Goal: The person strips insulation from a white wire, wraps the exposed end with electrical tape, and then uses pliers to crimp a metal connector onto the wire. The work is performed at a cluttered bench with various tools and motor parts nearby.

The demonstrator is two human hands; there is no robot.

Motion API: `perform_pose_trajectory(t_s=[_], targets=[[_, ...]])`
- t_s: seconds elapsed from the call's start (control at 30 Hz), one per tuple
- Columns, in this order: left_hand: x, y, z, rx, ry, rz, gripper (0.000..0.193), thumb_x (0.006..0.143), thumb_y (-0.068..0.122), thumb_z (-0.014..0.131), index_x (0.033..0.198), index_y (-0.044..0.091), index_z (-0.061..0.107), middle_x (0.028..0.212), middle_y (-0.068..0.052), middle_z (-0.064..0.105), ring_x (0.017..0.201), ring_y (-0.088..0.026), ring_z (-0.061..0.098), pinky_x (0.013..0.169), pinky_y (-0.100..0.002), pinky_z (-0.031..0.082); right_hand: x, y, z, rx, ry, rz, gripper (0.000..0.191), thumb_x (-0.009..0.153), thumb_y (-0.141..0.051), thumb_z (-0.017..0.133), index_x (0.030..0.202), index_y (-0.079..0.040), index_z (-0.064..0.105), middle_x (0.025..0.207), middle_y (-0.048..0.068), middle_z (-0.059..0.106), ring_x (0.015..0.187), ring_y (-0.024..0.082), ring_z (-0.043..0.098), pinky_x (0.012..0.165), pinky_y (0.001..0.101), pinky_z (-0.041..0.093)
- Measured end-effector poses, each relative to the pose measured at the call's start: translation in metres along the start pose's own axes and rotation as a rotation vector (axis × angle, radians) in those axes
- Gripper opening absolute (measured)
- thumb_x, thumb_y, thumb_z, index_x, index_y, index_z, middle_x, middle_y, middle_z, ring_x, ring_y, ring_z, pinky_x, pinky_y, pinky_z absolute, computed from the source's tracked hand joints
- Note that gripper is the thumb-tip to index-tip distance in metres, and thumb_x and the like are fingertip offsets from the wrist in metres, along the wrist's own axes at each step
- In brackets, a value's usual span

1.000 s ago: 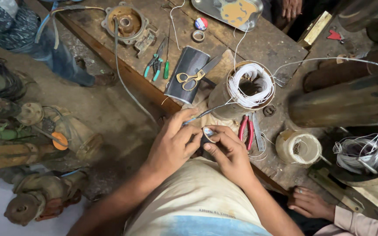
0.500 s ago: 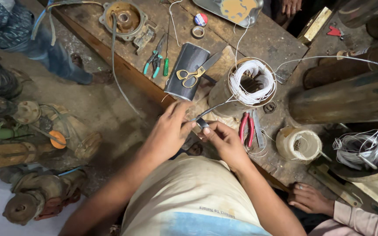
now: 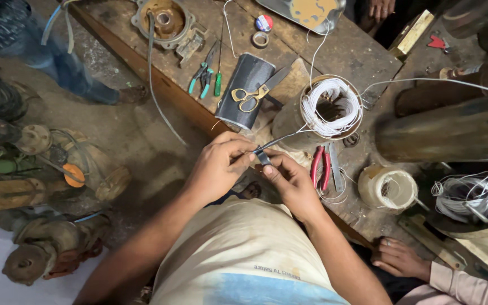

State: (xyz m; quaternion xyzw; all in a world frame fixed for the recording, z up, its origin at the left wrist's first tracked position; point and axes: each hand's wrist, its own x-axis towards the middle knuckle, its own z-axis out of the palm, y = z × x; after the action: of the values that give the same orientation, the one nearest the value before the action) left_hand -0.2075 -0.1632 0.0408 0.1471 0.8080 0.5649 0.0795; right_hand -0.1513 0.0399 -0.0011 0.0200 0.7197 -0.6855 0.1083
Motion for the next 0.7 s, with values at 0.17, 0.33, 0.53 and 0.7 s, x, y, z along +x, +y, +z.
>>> perform_pose_trajectory(t_s=[0.17, 0.33, 0.53, 0.7], targets=[[-0.001, 0.002, -0.002, -0.069, 0.035, 0.026, 0.015, 0.090, 0.008, 0.072, 0.104, 0.003, 0.076, 0.106, -0.011, 0.071, 0.085, -0.022, 0.075, 0.073, -0.031, 0.061, -0.014, -0.039, 0.002, 0.175, -0.076, 0.049, 0.018, 0.098, -0.011, 0.064, 0.111, -0.001, 0.067, 0.138, 0.004, 0.059, 0.115, 0.014, 0.059, 0.097, 0.0305, 0.048], [0.000, 0.005, -0.005, -0.009, 0.057, 0.105, 0.013, 0.090, 0.007, 0.073, 0.101, 0.002, 0.075, 0.103, -0.011, 0.070, 0.085, -0.022, 0.075, 0.074, -0.031, 0.059, -0.003, -0.059, 0.004, 0.261, 0.003, 0.081, 0.041, 0.089, -0.004, 0.068, 0.129, -0.007, 0.062, 0.112, -0.001, 0.051, 0.093, 0.010, 0.052, 0.075, 0.0273, 0.046], [0.002, 0.006, -0.003, 0.046, 0.090, 0.079, 0.020, 0.089, 0.019, 0.077, 0.093, 0.000, 0.070, 0.095, -0.014, 0.067, 0.084, -0.032, 0.071, 0.074, -0.038, 0.056, 0.026, -0.014, 0.027, 0.229, 0.281, -0.127, 0.035, 0.096, -0.006, 0.073, 0.121, -0.010, 0.049, 0.097, -0.002, 0.054, 0.080, 0.007, 0.050, 0.064, 0.0232, 0.042], [0.008, -0.003, 0.000, 0.078, 0.119, 0.130, 0.022, 0.097, 0.023, 0.069, 0.096, 0.001, 0.068, 0.096, -0.016, 0.067, 0.089, -0.037, 0.067, 0.077, -0.043, 0.052, 0.015, 0.005, 0.017, 0.271, 0.341, -0.045, 0.026, 0.097, -0.016, 0.064, 0.120, -0.011, 0.054, 0.097, -0.001, 0.058, 0.078, 0.007, 0.051, 0.062, 0.0234, 0.043]])
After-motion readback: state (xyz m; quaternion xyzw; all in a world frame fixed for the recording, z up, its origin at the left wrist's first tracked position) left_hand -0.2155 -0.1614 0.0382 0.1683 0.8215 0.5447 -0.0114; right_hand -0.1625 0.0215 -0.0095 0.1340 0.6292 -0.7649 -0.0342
